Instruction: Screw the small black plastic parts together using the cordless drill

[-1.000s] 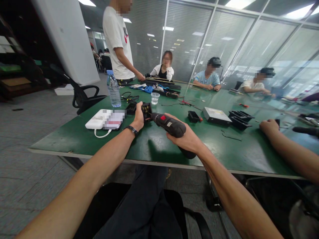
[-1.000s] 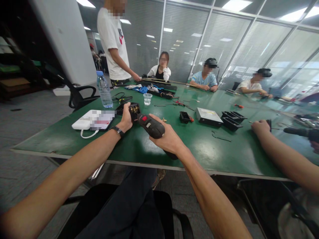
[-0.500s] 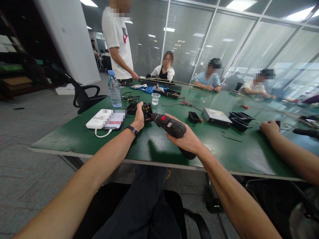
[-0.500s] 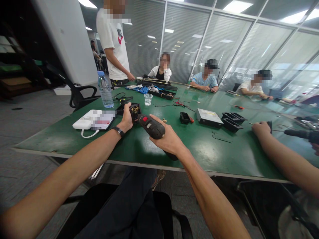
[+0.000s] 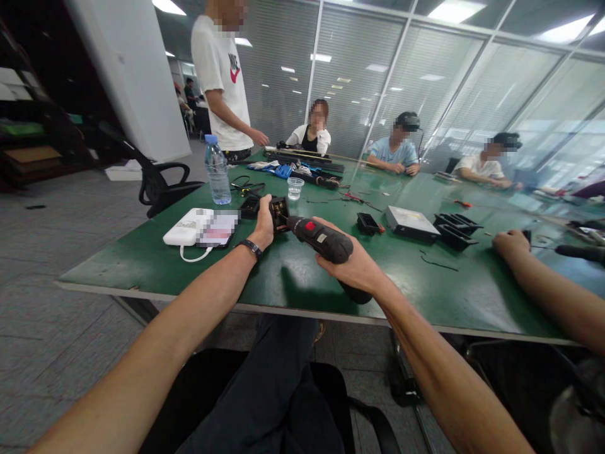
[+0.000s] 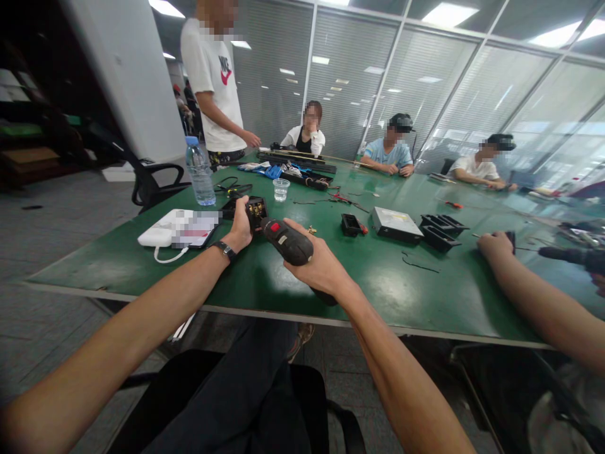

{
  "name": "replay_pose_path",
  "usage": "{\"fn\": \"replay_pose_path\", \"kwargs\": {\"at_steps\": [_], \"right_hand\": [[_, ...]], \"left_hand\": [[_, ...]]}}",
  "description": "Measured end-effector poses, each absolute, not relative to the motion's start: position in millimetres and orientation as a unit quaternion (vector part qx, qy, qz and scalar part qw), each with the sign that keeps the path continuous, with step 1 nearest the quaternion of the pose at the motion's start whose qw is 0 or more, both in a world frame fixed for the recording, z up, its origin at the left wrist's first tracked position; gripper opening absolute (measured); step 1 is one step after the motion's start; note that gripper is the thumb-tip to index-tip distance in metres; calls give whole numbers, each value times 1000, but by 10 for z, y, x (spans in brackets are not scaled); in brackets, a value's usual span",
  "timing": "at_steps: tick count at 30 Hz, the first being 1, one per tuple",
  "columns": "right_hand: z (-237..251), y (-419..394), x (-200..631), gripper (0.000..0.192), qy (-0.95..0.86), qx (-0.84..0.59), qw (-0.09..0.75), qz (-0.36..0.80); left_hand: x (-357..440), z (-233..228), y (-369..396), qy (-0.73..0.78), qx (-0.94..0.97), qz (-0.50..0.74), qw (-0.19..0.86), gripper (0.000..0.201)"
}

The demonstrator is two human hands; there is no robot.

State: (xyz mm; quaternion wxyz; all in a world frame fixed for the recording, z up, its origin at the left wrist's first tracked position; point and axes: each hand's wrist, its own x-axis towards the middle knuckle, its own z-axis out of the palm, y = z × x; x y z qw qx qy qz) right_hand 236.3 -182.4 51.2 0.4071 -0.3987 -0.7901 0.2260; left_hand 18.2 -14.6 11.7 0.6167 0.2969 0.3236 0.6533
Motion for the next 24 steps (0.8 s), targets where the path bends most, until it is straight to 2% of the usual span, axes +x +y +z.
{"fn": "replay_pose_path", "kwargs": {"at_steps": [24], "right_hand": [[526,-1827,2368,91,-790,-396,408,228]], "left_hand": [[193,142,-189,316,300,656,617,48]]}}
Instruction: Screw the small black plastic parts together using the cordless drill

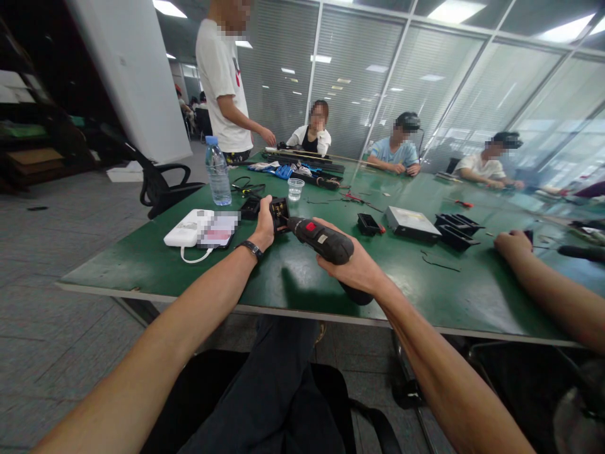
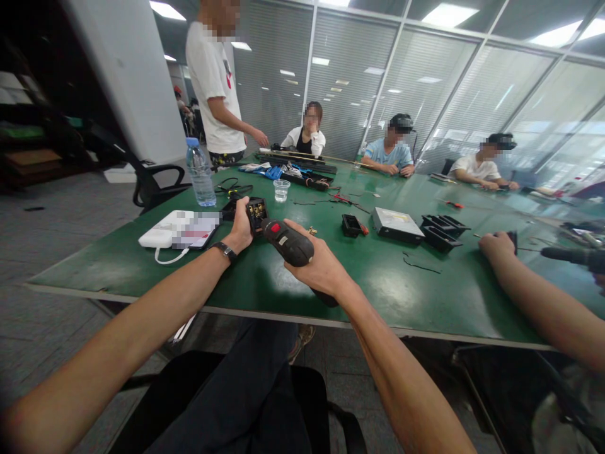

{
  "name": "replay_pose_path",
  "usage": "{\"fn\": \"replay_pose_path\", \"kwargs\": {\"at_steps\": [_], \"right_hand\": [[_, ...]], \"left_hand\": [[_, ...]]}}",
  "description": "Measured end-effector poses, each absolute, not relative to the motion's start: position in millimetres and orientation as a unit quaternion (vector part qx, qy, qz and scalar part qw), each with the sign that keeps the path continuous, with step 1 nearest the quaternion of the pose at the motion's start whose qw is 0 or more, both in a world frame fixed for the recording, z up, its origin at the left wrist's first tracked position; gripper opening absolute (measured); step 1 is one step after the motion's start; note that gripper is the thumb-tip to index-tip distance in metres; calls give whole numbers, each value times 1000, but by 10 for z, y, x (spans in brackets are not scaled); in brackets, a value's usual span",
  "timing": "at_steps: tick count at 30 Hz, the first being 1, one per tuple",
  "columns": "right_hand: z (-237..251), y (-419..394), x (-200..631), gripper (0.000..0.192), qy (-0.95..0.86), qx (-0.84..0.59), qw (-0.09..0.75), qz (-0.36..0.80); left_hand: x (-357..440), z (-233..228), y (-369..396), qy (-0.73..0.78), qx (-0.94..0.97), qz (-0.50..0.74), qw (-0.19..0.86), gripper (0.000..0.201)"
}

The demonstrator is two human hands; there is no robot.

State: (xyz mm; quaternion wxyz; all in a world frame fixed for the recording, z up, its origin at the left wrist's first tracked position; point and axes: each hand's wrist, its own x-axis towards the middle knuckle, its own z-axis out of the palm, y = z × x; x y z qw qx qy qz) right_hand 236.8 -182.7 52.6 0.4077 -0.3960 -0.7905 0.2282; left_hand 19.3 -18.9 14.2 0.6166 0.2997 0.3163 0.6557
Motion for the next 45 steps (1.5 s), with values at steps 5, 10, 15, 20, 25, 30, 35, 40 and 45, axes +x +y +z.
{"fn": "replay_pose_path", "kwargs": {"at_steps": [5,10,15,20,25,30,35,40,45], "right_hand": [[528,-1824,2366,90,-788,-397,410,230],[530,-1832,2363,90,-789,-398,407,230],[535,-1833,2362,89,-789,-398,408,229],[525,-1832,2365,90,-784,-400,411,235],[508,-1833,2367,88,-784,-394,418,236],[501,-1828,2369,88,-787,-394,412,234],[486,-1811,2374,87,-786,-395,414,234],[495,-1826,2372,88,-783,-398,416,237],[527,-1854,2355,89,-778,-405,410,250]], "left_hand": [[191,153,-194,318,295,652,622,49],[186,151,-189,325,299,650,619,49],[188,156,-206,321,297,651,620,49],[184,162,-213,309,296,652,626,46],[183,170,-209,317,299,649,624,49],[183,180,-216,319,284,656,622,45],[179,182,-219,315,279,653,630,41],[183,188,-217,322,283,651,626,45],[184,178,-212,331,282,655,618,45]]}}
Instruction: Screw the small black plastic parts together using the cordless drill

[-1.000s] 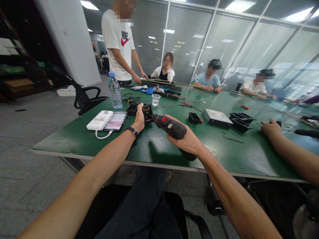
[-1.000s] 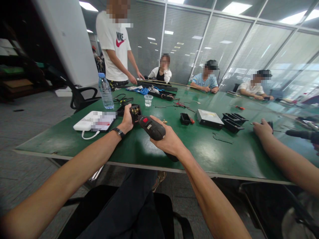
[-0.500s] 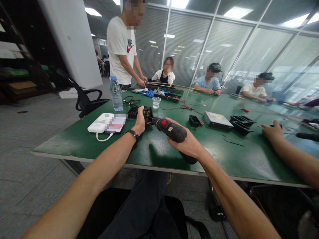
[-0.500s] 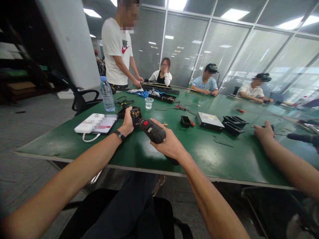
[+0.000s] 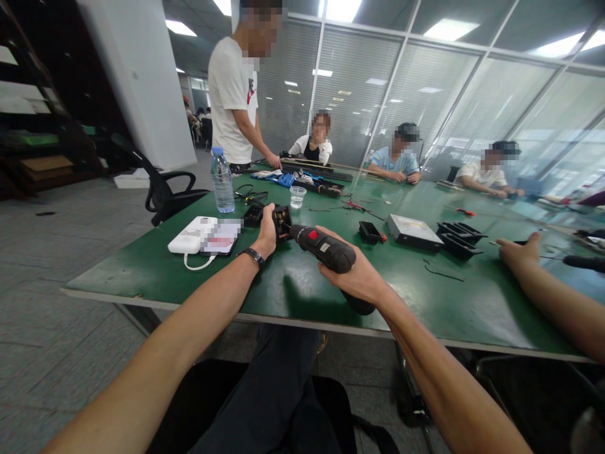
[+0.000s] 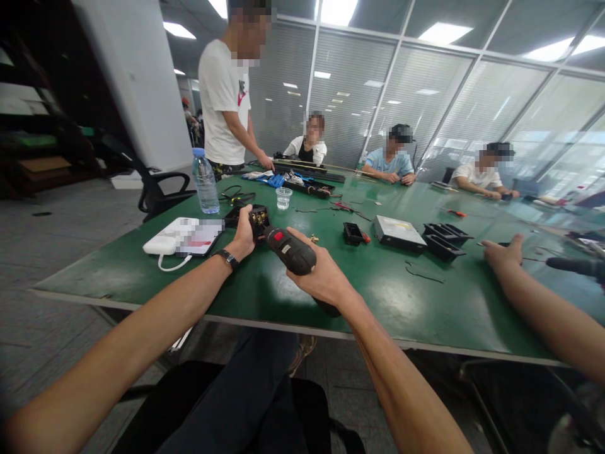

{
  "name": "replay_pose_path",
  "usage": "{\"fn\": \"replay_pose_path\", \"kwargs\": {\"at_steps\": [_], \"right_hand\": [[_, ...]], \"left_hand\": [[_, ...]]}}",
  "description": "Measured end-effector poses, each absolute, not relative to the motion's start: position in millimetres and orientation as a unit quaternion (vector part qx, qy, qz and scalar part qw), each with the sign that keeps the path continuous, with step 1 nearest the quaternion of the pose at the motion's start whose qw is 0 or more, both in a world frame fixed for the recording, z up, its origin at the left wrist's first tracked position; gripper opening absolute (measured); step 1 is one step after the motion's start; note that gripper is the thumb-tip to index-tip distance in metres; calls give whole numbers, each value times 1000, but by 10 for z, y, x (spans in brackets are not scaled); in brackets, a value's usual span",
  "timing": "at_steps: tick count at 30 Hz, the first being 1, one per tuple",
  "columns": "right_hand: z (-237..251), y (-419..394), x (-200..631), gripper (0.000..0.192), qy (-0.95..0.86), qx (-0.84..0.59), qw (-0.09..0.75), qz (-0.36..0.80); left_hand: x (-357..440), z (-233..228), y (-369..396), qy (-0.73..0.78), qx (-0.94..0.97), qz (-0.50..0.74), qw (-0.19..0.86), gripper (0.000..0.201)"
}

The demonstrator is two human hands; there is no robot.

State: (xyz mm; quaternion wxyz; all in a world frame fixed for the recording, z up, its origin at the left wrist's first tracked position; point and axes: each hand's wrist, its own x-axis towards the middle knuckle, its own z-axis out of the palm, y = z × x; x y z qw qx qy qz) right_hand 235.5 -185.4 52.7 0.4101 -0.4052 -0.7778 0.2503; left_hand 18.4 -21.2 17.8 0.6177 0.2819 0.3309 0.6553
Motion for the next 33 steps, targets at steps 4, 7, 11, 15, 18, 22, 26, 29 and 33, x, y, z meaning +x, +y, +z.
{"fn": "replay_pose_path", "kwargs": {"at_steps": [4,7,11,15,18,22,26,29,33], "right_hand": [[523,-1847,2352,88,-777,-402,414,250],[514,-1835,2356,87,-780,-399,416,243],[512,-1827,2358,87,-781,-402,418,232],[513,-1830,2353,87,-783,-399,416,232],[522,-1843,2346,88,-780,-403,411,246],[548,-1861,2345,90,-776,-408,407,255],[547,-1853,2354,91,-780,-409,404,245],[531,-1841,2353,90,-781,-404,412,239],[531,-1850,2346,91,-775,-410,413,247]], "left_hand": [[179,178,-231,321,287,652,625,44],[177,178,-237,323,294,650,622,46],[174,157,-212,319,292,649,625,46],[170,132,-177,324,295,651,619,46],[172,124,-160,327,296,652,616,47],[174,124,-159,320,295,652,621,47],[171,133,-177,318,289,652,624,46],[170,142,-191,316,288,653,625,46],[170,145,-195,318,281,652,628,45]]}}
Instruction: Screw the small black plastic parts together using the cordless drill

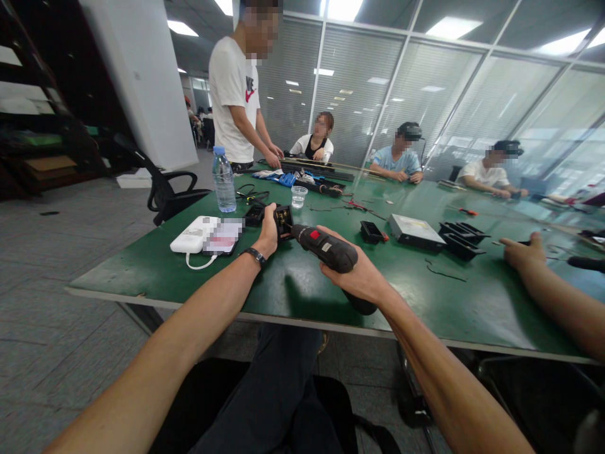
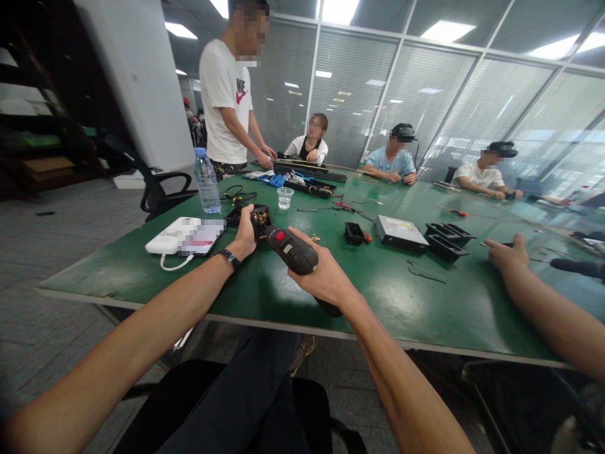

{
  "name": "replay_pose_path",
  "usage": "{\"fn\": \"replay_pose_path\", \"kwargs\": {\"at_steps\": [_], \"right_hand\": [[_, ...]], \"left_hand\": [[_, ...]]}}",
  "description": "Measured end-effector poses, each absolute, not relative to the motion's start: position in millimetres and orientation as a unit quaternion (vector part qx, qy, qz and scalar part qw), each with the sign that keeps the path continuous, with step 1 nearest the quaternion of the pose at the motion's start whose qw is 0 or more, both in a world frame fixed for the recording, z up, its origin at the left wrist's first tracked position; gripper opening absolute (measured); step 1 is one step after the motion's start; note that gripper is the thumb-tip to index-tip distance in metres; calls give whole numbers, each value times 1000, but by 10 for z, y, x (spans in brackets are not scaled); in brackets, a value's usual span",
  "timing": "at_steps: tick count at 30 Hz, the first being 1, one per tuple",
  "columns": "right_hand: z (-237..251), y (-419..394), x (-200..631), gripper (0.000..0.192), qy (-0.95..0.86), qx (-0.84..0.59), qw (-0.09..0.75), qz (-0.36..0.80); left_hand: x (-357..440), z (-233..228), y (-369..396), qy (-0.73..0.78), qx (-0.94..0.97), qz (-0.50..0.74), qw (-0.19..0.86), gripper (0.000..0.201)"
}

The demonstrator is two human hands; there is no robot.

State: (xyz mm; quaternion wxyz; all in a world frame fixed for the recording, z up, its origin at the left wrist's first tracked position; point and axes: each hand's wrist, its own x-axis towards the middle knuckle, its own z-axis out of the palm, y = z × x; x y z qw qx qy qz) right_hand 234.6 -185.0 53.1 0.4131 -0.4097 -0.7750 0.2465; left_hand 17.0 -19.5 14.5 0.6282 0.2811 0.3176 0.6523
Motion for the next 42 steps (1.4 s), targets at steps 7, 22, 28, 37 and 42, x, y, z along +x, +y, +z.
{"fn": "replay_pose_path", "kwargs": {"at_steps": [7,22,28,37,42], "right_hand": [[553,-1868,2345,88,-776,-407,418,240],[589,-1886,2334,89,-775,-417,399,257],[568,-1865,2349,89,-782,-415,401,236],[545,-1851,2358,88,-784,-406,410,230],[550,-1860,2345,89,-778,-406,412,243]], "left_hand": [[164,142,-187,313,277,655,630,44],[180,204,-251,317,279,649,633,46],[178,197,-241,313,278,650,633,44],[196,229,-266,320,272,651,633,45],[197,229,-271,326,285,649,625,47]]}}
